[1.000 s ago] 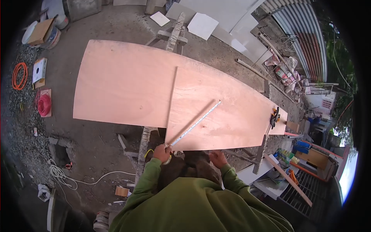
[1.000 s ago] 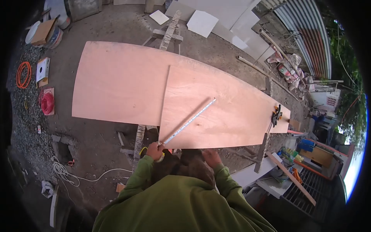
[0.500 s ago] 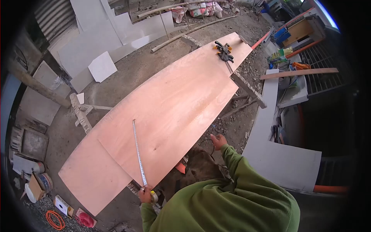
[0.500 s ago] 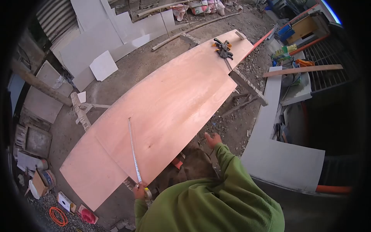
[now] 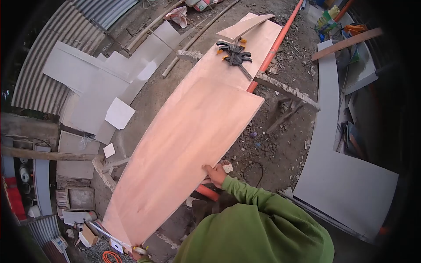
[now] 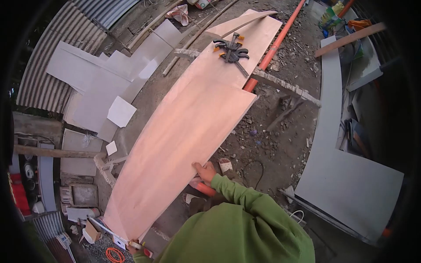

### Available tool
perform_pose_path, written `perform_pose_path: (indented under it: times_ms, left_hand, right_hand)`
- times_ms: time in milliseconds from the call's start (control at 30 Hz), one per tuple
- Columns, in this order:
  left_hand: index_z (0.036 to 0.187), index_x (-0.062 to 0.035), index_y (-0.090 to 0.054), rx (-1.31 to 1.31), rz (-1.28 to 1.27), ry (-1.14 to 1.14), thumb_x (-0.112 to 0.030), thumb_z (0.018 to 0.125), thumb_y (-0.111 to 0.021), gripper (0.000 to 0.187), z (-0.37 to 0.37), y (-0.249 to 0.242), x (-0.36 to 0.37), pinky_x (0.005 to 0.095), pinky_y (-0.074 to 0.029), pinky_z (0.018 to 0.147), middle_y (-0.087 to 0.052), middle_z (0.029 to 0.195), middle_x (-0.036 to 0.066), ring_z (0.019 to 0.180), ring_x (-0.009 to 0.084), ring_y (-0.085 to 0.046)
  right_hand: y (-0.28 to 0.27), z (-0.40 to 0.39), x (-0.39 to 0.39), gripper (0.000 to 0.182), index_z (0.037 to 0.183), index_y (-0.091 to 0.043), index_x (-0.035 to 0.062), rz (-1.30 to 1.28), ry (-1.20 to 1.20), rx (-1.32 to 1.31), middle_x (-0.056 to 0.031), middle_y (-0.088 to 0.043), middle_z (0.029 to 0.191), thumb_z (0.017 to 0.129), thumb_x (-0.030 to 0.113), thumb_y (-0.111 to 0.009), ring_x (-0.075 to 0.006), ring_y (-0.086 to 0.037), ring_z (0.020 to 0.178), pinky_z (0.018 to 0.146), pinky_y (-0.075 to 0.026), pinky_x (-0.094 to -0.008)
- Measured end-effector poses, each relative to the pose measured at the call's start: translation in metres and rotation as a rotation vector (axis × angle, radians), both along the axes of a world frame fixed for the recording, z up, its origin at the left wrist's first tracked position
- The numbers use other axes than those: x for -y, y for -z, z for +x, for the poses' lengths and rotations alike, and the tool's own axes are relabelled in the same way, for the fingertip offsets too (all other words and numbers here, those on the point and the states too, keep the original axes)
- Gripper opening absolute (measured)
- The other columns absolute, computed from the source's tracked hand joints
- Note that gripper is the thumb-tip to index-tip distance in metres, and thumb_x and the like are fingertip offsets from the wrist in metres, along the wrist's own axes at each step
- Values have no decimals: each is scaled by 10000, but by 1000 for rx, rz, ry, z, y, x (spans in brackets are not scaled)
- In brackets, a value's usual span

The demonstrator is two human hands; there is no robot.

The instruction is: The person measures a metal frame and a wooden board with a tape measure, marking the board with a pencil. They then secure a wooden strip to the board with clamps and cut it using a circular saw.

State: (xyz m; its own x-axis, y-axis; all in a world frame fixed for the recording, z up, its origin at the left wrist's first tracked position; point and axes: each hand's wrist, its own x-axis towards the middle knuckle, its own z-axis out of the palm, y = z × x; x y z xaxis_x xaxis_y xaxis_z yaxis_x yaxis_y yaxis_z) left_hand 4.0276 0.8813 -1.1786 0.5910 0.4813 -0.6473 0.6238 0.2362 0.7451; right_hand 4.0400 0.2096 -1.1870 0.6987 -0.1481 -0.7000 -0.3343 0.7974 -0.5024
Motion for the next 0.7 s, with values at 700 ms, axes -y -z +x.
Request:
perform_pose_path:
  times_ms: [700]
  left_hand:
    - [1019, -136, -534, -211, 289, 320, -416, 946, -429, 308, -17, -79, 200, 394, -509, 584, -642, 951, 146, 686, 253, -593]
  right_hand:
    - [-19, 18, -181, 458, 1032, -580, -48, -255, 91, -57, -244, -642, 1002, 803, 346, -623, -372, -623, 961, 822, -488, -405]
